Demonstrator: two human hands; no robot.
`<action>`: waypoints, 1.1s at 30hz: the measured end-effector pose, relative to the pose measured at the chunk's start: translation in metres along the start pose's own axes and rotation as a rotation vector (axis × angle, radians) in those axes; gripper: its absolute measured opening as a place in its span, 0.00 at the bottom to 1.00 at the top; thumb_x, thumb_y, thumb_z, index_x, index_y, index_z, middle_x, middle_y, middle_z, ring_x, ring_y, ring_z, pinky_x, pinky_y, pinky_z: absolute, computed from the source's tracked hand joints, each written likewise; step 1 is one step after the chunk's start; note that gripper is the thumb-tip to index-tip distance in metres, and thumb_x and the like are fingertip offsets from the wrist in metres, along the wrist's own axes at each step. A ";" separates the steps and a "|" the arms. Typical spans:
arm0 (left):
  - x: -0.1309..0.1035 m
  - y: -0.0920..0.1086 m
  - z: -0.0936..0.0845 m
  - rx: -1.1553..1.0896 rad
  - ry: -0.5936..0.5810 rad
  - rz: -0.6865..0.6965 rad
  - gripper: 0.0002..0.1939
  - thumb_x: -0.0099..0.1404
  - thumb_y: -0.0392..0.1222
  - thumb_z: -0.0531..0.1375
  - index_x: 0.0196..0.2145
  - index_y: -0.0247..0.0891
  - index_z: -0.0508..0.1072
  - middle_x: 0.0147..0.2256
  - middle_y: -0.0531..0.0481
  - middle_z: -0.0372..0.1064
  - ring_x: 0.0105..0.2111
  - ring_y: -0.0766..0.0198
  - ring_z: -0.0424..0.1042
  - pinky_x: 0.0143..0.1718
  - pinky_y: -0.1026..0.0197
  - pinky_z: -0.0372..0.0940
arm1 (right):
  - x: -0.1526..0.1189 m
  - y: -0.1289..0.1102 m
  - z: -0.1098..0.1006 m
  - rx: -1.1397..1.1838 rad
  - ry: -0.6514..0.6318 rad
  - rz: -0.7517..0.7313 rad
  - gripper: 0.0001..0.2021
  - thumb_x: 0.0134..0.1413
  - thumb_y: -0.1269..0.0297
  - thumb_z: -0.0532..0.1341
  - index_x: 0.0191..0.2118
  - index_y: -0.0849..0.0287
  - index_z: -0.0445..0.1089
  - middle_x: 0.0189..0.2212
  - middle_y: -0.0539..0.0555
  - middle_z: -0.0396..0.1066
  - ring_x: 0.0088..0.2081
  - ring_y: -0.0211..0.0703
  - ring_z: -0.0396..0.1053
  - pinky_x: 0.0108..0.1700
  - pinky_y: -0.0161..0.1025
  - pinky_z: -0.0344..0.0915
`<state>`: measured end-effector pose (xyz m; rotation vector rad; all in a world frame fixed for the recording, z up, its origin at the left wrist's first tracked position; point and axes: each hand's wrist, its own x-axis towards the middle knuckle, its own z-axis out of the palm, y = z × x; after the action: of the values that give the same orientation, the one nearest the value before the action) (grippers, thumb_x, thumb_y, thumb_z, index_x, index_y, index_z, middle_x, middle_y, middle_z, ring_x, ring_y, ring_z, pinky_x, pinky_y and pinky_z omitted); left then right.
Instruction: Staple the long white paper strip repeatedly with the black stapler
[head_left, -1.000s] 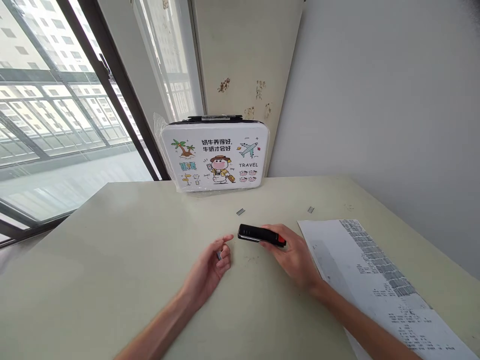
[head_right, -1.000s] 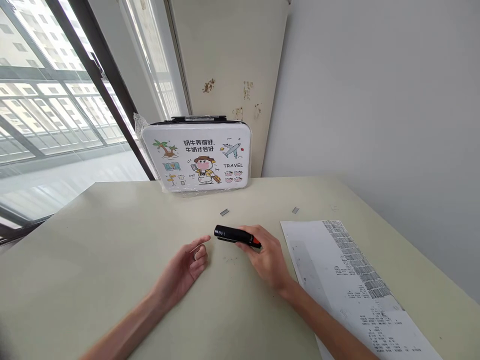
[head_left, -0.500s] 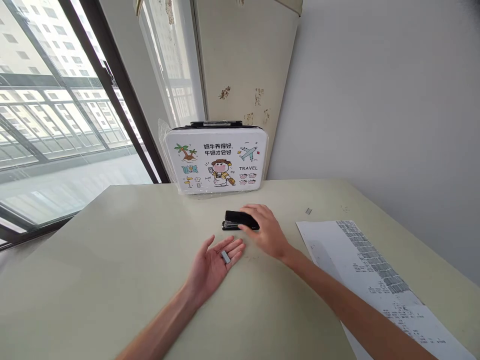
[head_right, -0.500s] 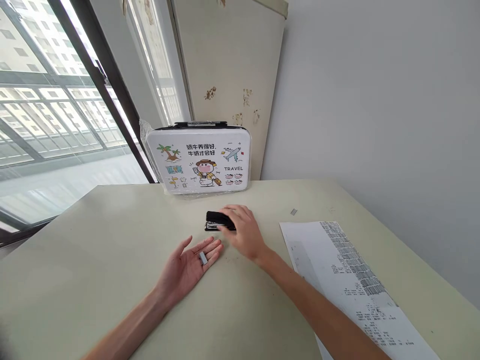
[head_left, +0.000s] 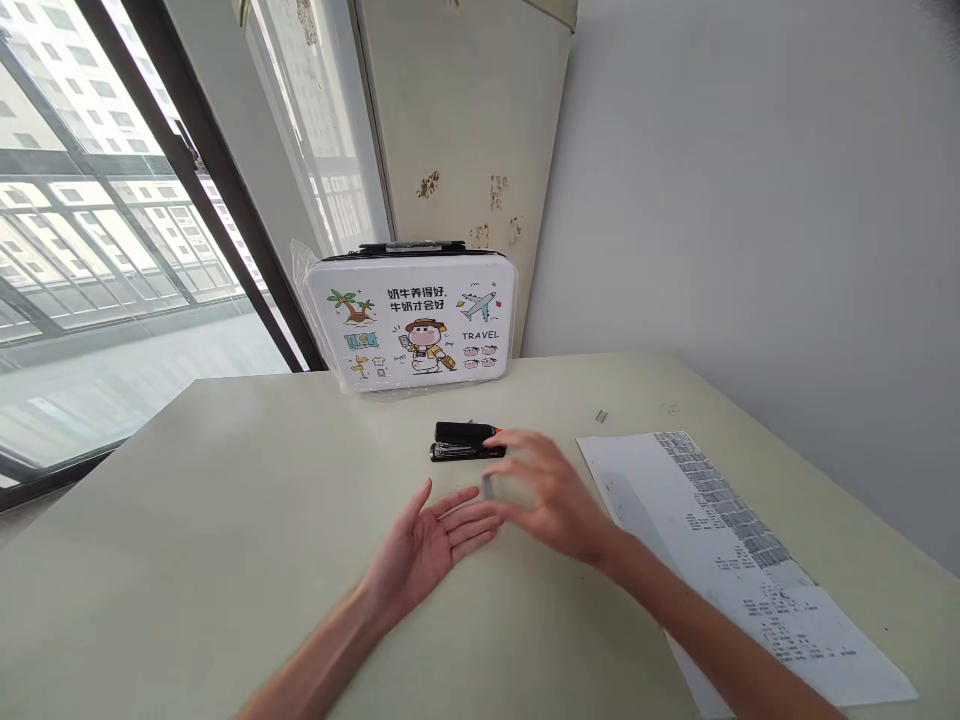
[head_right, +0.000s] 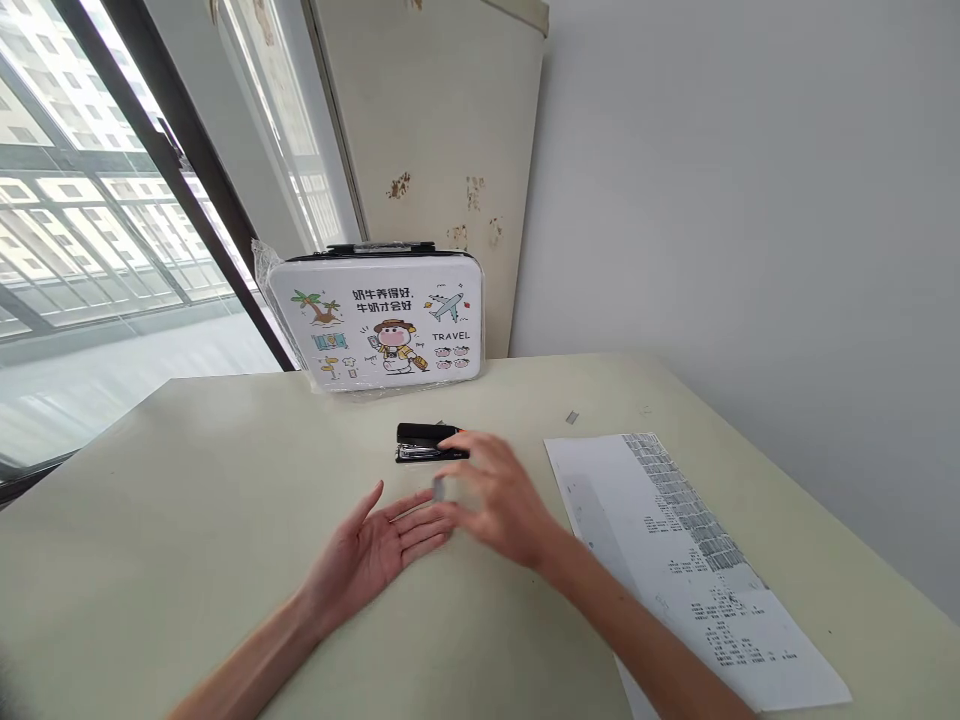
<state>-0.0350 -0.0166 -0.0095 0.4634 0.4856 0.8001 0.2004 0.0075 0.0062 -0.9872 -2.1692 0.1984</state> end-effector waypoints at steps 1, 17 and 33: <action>0.000 0.000 0.000 0.008 0.015 -0.002 0.30 0.79 0.57 0.51 0.59 0.24 0.72 0.56 0.29 0.74 0.59 0.43 0.73 0.66 0.44 0.57 | -0.005 0.016 -0.008 -0.028 0.066 0.105 0.12 0.66 0.52 0.64 0.50 0.50 0.75 0.61 0.56 0.70 0.64 0.54 0.64 0.66 0.54 0.62; 0.000 0.003 0.004 0.135 0.137 0.027 0.17 0.69 0.50 0.67 0.45 0.32 0.78 0.39 0.45 0.73 0.37 0.61 0.73 0.42 0.59 0.68 | -0.078 0.159 -0.060 -0.372 0.252 0.708 0.24 0.65 0.43 0.56 0.49 0.57 0.77 0.55 0.62 0.74 0.57 0.62 0.70 0.58 0.58 0.66; -0.007 0.015 -0.006 1.217 0.377 0.254 0.25 0.63 0.47 0.59 0.24 0.42 0.42 0.23 0.59 0.36 0.24 0.68 0.37 0.25 0.60 0.37 | -0.204 0.069 -0.081 -0.345 -0.093 0.546 0.28 0.72 0.46 0.52 0.73 0.40 0.55 0.75 0.47 0.52 0.74 0.59 0.51 0.70 0.69 0.57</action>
<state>-0.0506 -0.0112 -0.0039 1.5323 1.2867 0.7669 0.3854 -0.1010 -0.0780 -1.7919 -2.0055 0.1261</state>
